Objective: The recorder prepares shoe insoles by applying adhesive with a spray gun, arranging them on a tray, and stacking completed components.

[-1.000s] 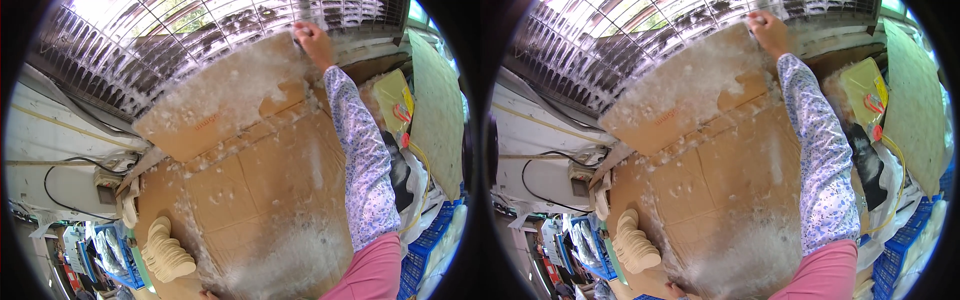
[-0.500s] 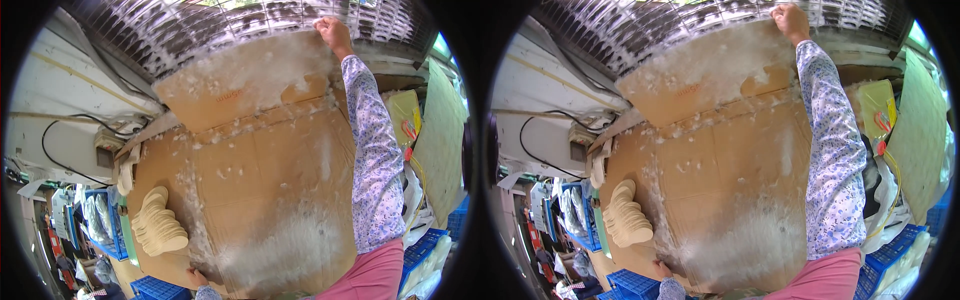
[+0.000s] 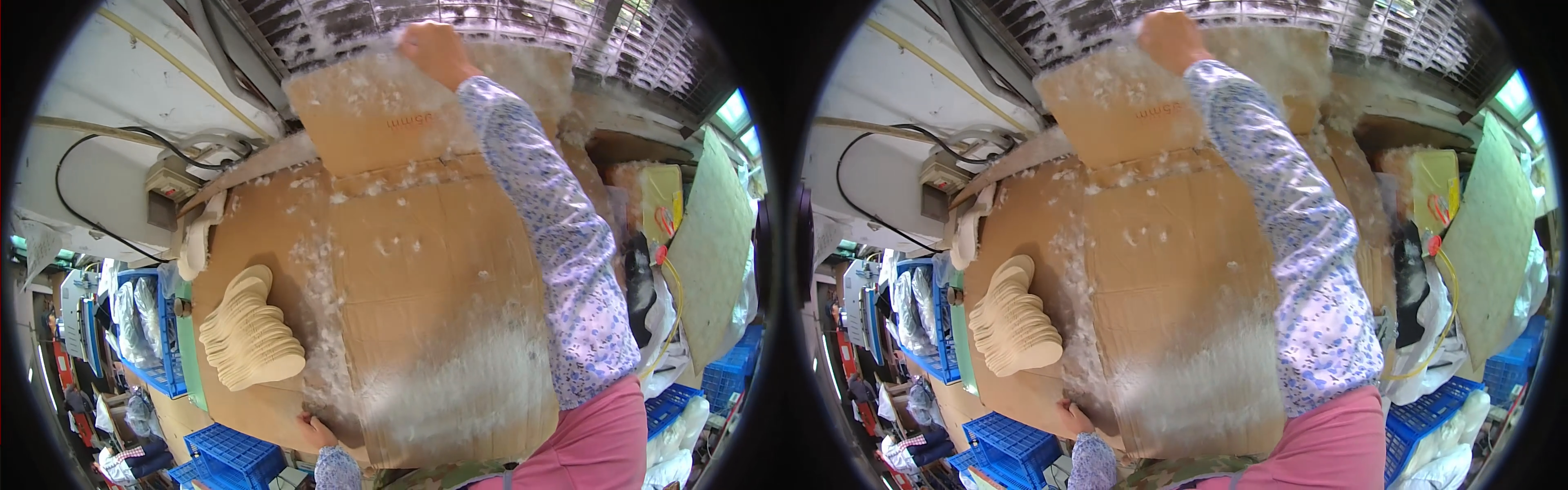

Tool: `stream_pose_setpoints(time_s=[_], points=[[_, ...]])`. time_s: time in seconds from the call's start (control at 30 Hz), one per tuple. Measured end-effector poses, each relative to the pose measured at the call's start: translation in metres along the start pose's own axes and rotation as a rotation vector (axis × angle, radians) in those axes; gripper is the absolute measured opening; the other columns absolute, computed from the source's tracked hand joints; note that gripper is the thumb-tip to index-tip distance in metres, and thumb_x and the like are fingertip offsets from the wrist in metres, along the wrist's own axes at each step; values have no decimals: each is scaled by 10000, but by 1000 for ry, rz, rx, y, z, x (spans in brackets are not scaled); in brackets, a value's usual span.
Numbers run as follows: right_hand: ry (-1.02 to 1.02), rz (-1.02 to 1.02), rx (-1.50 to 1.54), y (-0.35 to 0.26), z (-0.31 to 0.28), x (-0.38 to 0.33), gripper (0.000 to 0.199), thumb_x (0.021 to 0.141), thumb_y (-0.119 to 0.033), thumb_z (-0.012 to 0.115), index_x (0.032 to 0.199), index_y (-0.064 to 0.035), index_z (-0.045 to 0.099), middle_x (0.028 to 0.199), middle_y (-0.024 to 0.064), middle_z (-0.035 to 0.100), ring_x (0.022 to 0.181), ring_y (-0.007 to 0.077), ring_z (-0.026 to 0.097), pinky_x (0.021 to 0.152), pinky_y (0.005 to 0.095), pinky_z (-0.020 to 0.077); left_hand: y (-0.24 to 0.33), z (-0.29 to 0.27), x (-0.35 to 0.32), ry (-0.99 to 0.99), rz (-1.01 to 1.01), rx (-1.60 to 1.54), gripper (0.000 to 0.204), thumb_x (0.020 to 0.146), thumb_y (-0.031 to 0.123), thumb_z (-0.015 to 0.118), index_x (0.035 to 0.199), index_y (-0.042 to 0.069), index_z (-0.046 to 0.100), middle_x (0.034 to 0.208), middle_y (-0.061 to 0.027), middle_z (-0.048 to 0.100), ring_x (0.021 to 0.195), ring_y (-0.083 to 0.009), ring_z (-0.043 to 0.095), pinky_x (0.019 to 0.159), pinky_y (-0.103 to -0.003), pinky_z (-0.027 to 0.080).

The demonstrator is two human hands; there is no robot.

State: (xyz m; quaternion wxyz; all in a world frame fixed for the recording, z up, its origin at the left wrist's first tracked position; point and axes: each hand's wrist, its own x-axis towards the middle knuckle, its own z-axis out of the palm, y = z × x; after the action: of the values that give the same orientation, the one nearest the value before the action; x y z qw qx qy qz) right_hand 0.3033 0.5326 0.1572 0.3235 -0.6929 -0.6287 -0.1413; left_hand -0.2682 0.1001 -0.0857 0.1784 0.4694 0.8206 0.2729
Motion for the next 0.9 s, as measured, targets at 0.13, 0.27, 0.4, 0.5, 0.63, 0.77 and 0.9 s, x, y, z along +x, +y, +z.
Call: stream_pose_setpoints(time_s=[0.13, 0.27, 0.4, 0.5, 0.63, 0.77, 0.9], points=[[335, -200, 400, -27, 16, -14, 231, 818, -319, 593, 816, -110, 693, 815, 133, 676, 778, 307, 655, 728, 387, 518, -2, 1, 0, -4, -51, -43, 233, 810, 35, 450, 1029, -27, 497, 934, -159, 514, 883, -287, 503, 849, -368, 408], [498, 253, 299, 59, -15, -50, 110, 761, -141, 655, 850, -80, 675, 810, 93, 684, 755, 237, 666, 716, 324, 517, -10, -6, -2, -18, -11, -53, 234, 817, 34, 452, 1037, -29, 504, 942, -160, 522, 893, -276, 505, 847, -365, 409], [880, 435, -192, 184, -60, -100, 225, 758, -231, 648, 894, -54, 669, 869, 163, 674, 804, 312, 650, 757, 406, 511, 13, 5, -9, -52, -35, -143, 230, 818, 33, 459, 1032, -29, 512, 941, -157, 525, 887, -270, 506, 838, -358, 411], [494, 827, -24, 158, -40, -99, 431, 762, -346, 637, 1037, -14, 644, 962, 215, 646, 947, 357, 603, 867, 409, 471, 10, -9, -8, -33, -59, -97, 234, 817, 37, 473, 1035, -29, 523, 942, -149, 531, 895, -268, 510, 837, -349, 415], [725, 667, -77, 80, 4, -63, 443, 780, -378, 656, 1068, -42, 637, 1020, 207, 577, 1075, 391, 497, 939, 415, 414, 1, -1, -6, 2, -13, -153, 223, 828, 37, 470, 1035, -17, 534, 932, -141, 543, 861, -257, 516, 808, -351, 424], [600, 399, 272, -23, 49, -55, 721, 759, -480, 701, 1192, 67, 519, 1178, 224, 433, 1140, 351, 387, 987, 470, 353, 1, -7, -4, -43, -54, -111, 229, 838, 29, 462, 1052, -14, 529, 938, -137, 542, 867, -247, 514, 808, -351, 421], [673, 178, 265, -103, 80, -58, 364, 720, -236, 743, 1024, -83, 613, 1104, 164, 517, 1025, 347, 479, 890, 436, 409, -2, -9, -5, -28, -68, -107, 231, 837, 33, 469, 1054, -16, 530, 950, -141, 545, 876, -250, 516, 813, -355, 419]])
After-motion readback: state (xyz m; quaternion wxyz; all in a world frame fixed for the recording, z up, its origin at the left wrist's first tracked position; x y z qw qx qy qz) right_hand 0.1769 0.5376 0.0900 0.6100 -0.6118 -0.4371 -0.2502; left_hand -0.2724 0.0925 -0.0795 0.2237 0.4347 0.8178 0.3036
